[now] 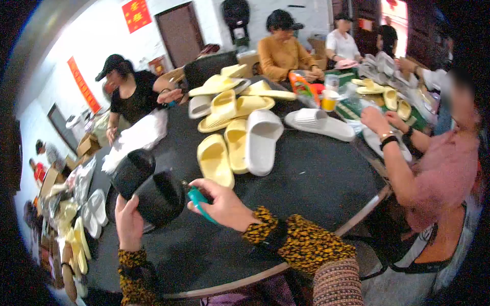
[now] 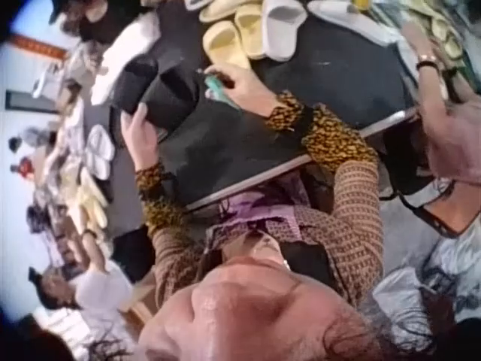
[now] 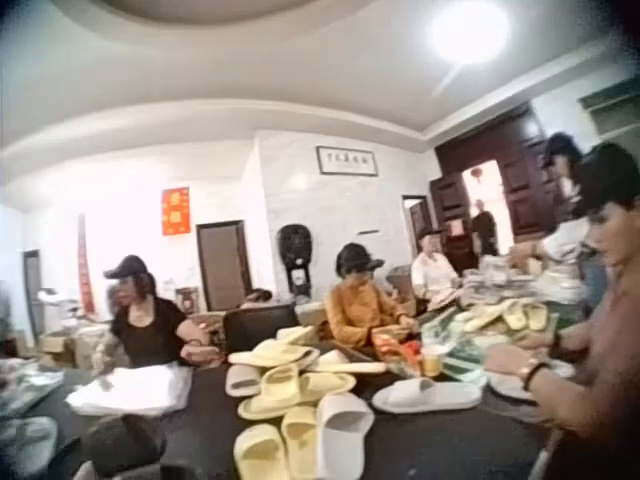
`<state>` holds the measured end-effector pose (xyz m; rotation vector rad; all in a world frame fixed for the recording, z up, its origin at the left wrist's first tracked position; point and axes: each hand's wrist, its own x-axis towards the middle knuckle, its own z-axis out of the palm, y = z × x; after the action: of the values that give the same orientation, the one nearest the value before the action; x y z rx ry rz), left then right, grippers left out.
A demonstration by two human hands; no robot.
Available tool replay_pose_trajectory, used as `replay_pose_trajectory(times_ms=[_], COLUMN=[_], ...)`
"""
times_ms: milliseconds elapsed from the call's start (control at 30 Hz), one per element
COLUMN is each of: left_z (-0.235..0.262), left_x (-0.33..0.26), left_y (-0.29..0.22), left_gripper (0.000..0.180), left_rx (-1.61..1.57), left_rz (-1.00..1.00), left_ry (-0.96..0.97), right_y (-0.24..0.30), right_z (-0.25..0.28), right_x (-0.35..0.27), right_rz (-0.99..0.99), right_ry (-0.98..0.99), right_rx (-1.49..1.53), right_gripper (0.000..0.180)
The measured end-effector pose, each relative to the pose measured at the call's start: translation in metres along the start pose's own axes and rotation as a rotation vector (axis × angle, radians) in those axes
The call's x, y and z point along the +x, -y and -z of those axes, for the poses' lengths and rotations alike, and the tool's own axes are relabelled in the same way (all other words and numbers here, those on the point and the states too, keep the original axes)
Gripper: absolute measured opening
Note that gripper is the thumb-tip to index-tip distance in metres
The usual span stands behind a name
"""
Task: The recorder is using scissors to trim excess material from foam sandals and then sorting them into piles by color.
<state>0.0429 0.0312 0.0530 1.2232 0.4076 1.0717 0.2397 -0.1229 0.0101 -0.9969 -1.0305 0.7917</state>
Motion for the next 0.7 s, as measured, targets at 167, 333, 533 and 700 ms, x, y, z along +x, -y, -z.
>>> replay_pose_trajectory(times_ms=[167,333,533,700], left_z=[-0.013,-0.013,-0.008,0.003], left_x=[-0.012,-0.03,-0.037,-0.035], left_y=[0.01,0.009,0.026,0.03], left_gripper=[0.036,0.043,0.052,0.061], left_rx=[-0.113,-0.023,0.049,0.107], left_rz=[-0.129,-0.125,-0.211,-0.222], left_ry=[-0.112,-0.183,-0.149,-0.165], right_y=[0.014,0.002,-0.011,-0.008], right_z=[-0.004,-0.007,0.0,-0.003], right_x=[-0.013,-0.015,-0.014,-0.012], right_rz=[-0.055,0.038,0.094,0.073], right_ry=[0.065,0.019,0.059,0.104], right_rx=[-0.328,-0.589,-0.761,-0.775], right_gripper=[0.052,0.055,0.052,0.047])
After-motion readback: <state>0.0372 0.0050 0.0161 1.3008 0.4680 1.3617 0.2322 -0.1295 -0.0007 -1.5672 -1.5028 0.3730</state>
